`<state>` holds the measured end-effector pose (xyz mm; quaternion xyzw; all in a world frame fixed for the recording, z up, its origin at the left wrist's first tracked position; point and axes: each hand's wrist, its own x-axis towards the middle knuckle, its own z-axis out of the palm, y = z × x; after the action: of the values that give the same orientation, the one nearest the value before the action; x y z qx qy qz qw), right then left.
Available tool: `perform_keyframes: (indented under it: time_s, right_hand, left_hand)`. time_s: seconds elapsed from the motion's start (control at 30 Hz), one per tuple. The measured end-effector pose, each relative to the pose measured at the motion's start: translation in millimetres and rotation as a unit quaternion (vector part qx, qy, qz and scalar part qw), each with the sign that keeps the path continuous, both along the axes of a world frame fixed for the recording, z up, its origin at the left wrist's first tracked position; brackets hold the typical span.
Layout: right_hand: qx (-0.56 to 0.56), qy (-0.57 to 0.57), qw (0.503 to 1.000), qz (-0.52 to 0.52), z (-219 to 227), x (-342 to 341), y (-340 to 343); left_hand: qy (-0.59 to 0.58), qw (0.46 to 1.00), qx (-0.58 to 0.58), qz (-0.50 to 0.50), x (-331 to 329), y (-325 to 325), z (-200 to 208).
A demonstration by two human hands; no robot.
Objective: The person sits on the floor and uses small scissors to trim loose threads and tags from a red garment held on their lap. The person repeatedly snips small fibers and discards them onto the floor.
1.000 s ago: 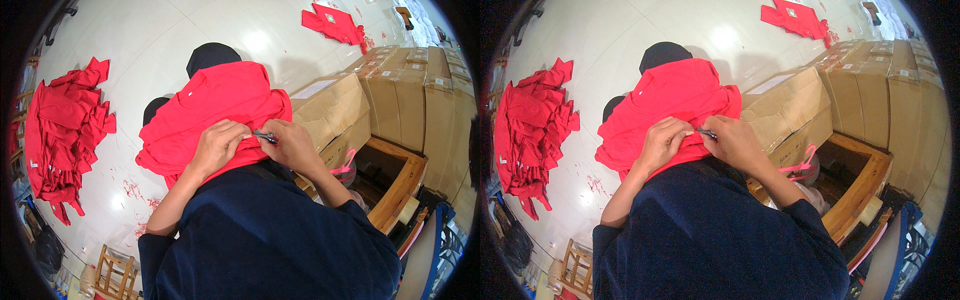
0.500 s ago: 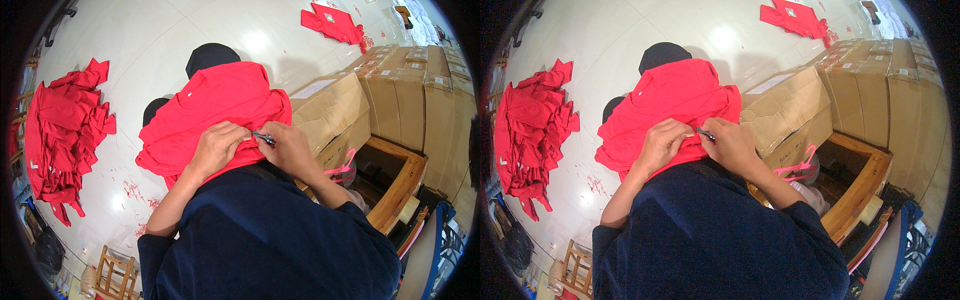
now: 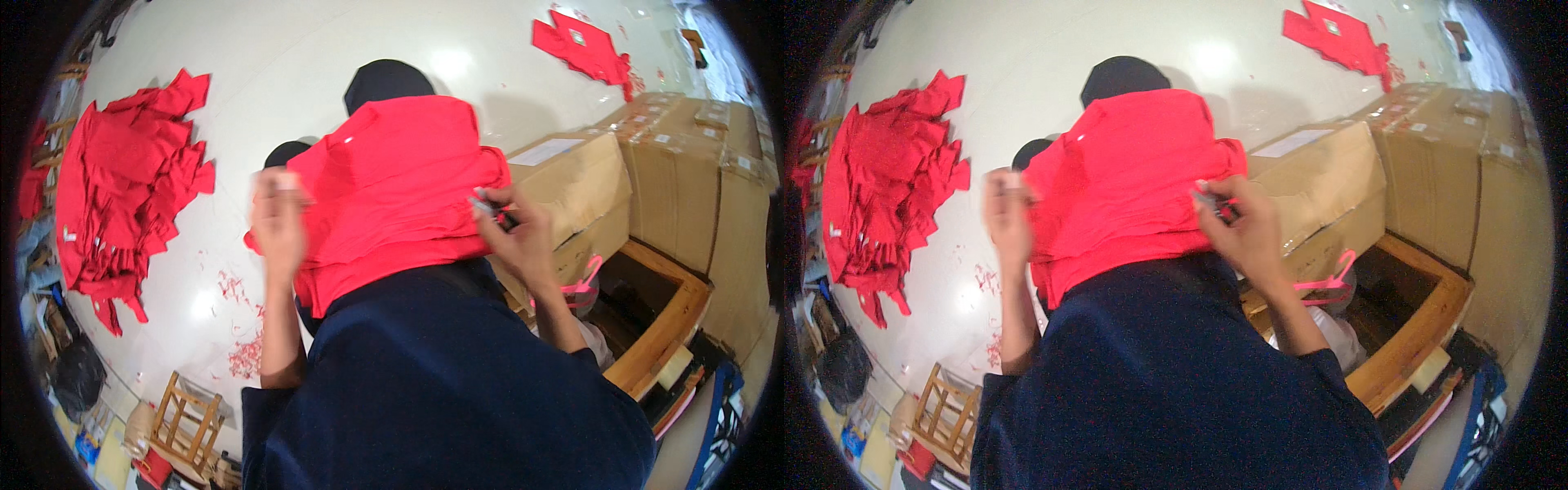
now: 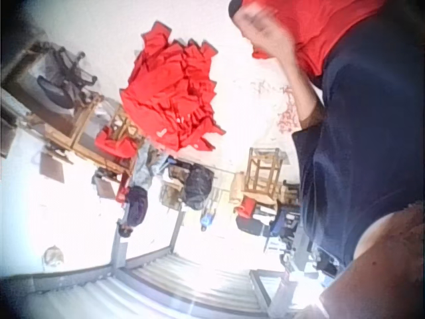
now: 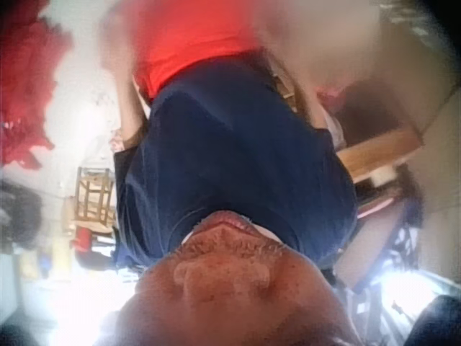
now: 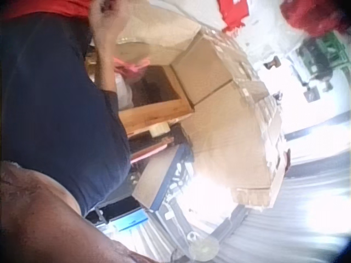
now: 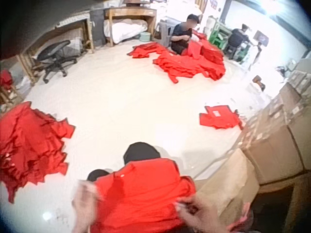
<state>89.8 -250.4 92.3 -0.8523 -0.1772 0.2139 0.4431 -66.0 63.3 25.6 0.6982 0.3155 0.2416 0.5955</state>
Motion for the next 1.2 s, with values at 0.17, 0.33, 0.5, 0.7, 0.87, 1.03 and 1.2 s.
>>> perform_keyframes:
  time_s: [0.17,0.33,0.5,0.7,0.87,1.03,1.2]
  right_hand:
    - [0.069,0.06,0.991,-0.101,9,15,5]
    - [0.108,0.027,0.993,-0.033,2,26,29]
    - [0.08,-0.009,0.997,-0.002,17,28,72]
    - [0.06,-0.08,0.993,0.061,8,36,121]
    - [0.031,-0.101,0.994,0.04,-27,58,138]
    - [-0.006,-0.123,0.991,0.059,-53,67,153]
    - [-0.047,-0.188,0.974,0.115,-67,70,166]
  left_hand:
    - [0.415,0.873,0.232,0.11,-228,145,-55]
    - [0.659,0.747,0.086,0.017,-424,126,-95]
    - [0.43,0.9,0.045,0.059,-258,98,-46]
    - [0.214,0.97,0.106,-0.048,-73,54,4]
    - [0.104,0.942,0.288,-0.14,21,29,-5]
    - [0.091,0.965,0.186,-0.16,99,21,-47]
    - [0.122,0.959,0.128,-0.223,125,19,-54]
